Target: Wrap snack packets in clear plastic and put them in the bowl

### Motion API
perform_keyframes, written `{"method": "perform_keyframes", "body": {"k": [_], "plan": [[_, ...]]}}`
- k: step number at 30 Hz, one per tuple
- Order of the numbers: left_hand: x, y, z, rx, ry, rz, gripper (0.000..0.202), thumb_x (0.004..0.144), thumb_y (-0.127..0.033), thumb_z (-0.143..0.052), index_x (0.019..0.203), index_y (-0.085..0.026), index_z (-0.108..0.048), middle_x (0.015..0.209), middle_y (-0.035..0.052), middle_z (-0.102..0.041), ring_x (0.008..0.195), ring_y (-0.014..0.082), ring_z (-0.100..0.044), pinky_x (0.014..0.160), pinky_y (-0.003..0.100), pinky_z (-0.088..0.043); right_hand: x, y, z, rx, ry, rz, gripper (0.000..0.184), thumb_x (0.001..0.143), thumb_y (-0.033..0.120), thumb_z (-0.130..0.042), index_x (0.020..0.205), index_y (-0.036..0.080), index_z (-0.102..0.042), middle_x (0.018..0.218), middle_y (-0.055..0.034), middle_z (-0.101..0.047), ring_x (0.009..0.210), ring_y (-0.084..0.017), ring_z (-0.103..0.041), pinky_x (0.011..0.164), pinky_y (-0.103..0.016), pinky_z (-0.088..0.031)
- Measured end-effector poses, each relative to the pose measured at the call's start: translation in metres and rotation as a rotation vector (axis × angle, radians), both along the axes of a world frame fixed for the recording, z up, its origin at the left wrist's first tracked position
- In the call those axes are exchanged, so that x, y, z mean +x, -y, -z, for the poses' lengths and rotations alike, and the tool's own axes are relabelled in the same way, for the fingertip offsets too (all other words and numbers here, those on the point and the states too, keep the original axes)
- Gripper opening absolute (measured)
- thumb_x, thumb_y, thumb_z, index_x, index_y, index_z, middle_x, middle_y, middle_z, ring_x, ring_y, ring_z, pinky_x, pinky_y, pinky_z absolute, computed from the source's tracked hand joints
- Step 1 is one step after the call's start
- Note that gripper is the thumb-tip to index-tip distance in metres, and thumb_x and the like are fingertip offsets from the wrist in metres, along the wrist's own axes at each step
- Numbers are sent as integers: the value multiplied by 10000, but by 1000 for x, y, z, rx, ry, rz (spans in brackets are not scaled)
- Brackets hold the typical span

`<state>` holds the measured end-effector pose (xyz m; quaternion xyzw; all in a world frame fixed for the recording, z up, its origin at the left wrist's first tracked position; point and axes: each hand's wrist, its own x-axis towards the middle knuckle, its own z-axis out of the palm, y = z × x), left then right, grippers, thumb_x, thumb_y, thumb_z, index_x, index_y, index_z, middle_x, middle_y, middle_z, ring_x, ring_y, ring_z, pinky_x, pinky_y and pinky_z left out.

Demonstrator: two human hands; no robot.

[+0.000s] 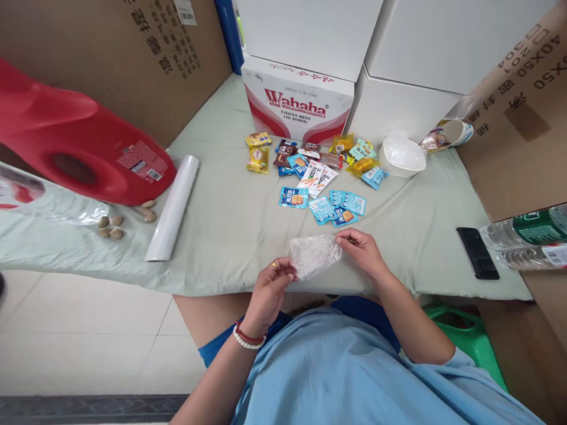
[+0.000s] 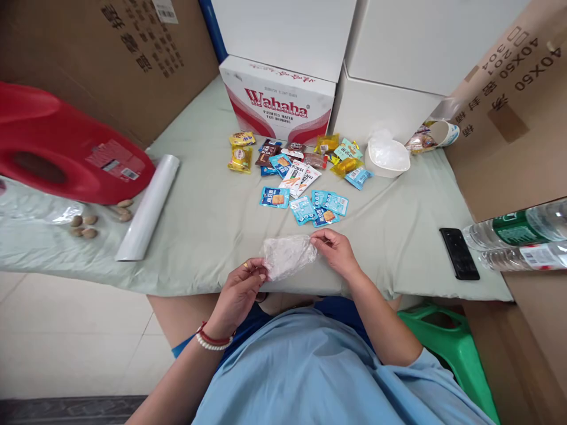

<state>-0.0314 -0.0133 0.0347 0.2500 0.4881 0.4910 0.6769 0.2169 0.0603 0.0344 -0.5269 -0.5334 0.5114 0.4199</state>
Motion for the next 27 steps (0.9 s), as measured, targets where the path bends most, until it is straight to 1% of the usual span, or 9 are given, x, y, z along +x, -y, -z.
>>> {"method": "perform_keyframes", "body": {"k": [4, 6, 8, 11, 13, 16, 18, 22, 27], "plan": [[-1, -3, 2, 28, -215, -21, 350, 734, -446, -862, 866, -182, -674, 762, -20, -609, 699, 117, -512, 685, 245, -445, 12, 5, -16, 188, 70, 15, 240, 835, 490, -828, 881, 255, -816, 893, -37, -712, 858, -190, -637, 765, -316, -500], [-2, -6, 0, 56, -296, -43, 373, 753, -498, -842, 846, -185, -661, 745, -25, -589, 683, 117, -485, 659, 242, -428, 20, 10, -25, 200, 40, 44, 215, 818, 464, -854, 880, 261, -819, 875, -32, -700, 846, -184, -636, 745, -306, -516], [-4, -9, -5, 69, -358, -31, 390, 781, -538, -818, 862, -189, -663, 746, -26, -580, 677, 120, -477, 636, 242, -417, 30, 14, -32, 89, -51, 94, 241, 783, 447, -891, 910, 258, -811, 819, -9, -674, 734, -149, -605, 631, -267, -502], [-5, -14, -15, 83, -382, 82, 436, 828, -608, -767, 930, -194, -678, 742, -25, -570, 655, 122, -463, 597, 243, -389, 48, 15, -36, -247, -283, 121, 362, 726, 403, -936, 1017, 249, -786, 741, 36, -637, 510, -74, -471, 423, -197, -385], [-4, -17, -20, 111, -353, 170, 483, 802, -628, -785, 978, -188, -688, 777, -17, -591, 659, 116, -464, 596, 240, -381, 59, 10, -33, -387, -443, 150, 419, 698, 329, -945, 1064, 245, -761, 782, 32, -680, 487, -63, -489, 400, -181, -414], [-1, -21, -21, 93, -319, 274, 531, 725, -565, -864, 1049, -189, -675, 821, -19, -607, 671, 109, -475, 617, 234, -396, 66, 0, -24, -328, -608, 344, 393, 656, 255, -943, 981, 239, -722, 909, -16, -744, 711, -142, -697, 595, -248, -630], [1, -22, -17, 29, -334, 291, 529, 696, -535, -879, 1031, -191, -657, 778, -36, -586, 650, 110, -464, 603, 231, -391, 65, -2, -18, -228, -630, 475, 374, 662, 304, -951, 929, 245, -697, 954, -29, -741, 897, -195, -750, 794, -325, -684], [3, -20, -8, -50, -380, 230, 478, 674, -532, -866, 920, -190, -639, 709, -46, -554, 627, 120, -456, 571, 228, -373, 57, 6, -14, -30, -375, 460, 387, 742, 425, -915, 1034, 268, -713, 1098, -20, -708, 1054, -204, -711, 973, -390, -635], [11, -15, -11, 77, -487, 166, 311, 741, -467, -828, 792, -201, -677, 739, 2, -585, 653, 145, -494, 572, 247, -400, 35, 21, -20, 227, 184, 81, 257, 912, 392, -752, 1140, 273, -743, 1161, -65, -677, 879, -184, -611, 818, -357, -585]]}}
